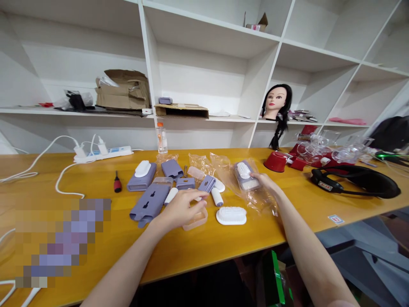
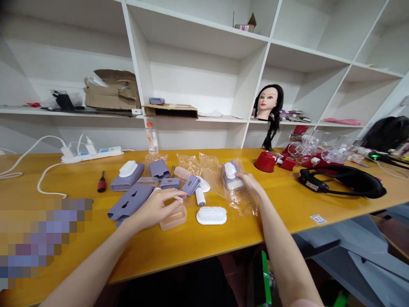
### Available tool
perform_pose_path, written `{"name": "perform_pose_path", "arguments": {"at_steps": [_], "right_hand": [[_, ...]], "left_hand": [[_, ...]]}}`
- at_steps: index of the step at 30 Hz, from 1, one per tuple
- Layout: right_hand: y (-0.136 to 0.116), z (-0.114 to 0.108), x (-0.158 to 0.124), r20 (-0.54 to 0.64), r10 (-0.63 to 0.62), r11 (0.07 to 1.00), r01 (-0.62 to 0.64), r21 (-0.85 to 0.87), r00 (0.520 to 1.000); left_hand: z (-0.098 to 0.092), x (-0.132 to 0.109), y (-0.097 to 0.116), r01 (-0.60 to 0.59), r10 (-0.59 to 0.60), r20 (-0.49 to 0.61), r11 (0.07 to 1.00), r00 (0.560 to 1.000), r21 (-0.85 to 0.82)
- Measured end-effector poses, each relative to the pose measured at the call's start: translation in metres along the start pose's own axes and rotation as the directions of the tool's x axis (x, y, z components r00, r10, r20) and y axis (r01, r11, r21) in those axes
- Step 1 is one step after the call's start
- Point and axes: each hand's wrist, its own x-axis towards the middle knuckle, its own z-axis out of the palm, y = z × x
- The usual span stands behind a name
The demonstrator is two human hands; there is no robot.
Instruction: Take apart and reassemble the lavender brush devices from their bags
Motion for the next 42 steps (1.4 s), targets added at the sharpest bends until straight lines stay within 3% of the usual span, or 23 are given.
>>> {"name": "perform_pose_path", "arguments": {"at_steps": [6,12,16,18,20,22,25,28,33,42], "right_hand": [[0.005,-0.016,0.001,-0.062,-0.117,0.947,0.092,-0.309,0.991],[-0.015,-0.013,-0.006,-0.142,-0.166,0.824,0.058,-0.563,0.976],[-0.042,0.0,-0.02,-0.145,-0.231,0.753,0.082,-0.652,0.962],[-0.057,0.013,-0.032,-0.113,-0.29,0.715,0.136,-0.686,0.95],[-0.073,0.03,-0.047,-0.059,-0.393,0.625,0.22,-0.749,0.918],[-0.088,0.05,-0.062,0.002,-0.47,0.585,0.313,-0.748,0.883],[-0.107,0.08,-0.082,0.102,-0.563,0.555,0.467,-0.688,0.82],[-0.118,0.101,-0.095,0.165,-0.6,0.552,0.554,-0.623,0.783],[-0.121,0.115,-0.102,0.204,-0.645,0.555,0.634,-0.538,0.737],[-0.115,0.123,-0.096,0.203,-0.62,0.57,0.613,-0.548,0.758]], "left_hand": [[-0.022,0.004,-0.013,0.134,-0.126,-0.305,0.991,0.944,0.008],[-0.049,0.0,-0.012,0.28,-0.215,-0.415,0.955,0.884,0.1],[-0.084,-0.008,-0.021,0.512,-0.357,-0.498,0.831,0.79,0.216],[-0.094,-0.012,-0.032,0.64,-0.492,-0.442,0.707,0.751,0.301],[-0.093,-0.017,-0.044,0.681,-0.599,-0.325,0.622,0.731,0.386],[-0.084,-0.021,-0.054,0.637,-0.633,-0.182,0.631,0.753,0.442],[-0.066,-0.024,-0.061,0.598,-0.649,-0.104,0.613,0.754,0.517],[-0.061,-0.025,-0.059,0.598,-0.679,-0.064,0.594,0.732,0.538],[-0.078,-0.026,-0.05,0.647,-0.704,-0.088,0.587,0.705,0.487],[-0.094,-0.03,-0.049,0.676,-0.682,-0.089,0.683,0.726,0.278]]}}
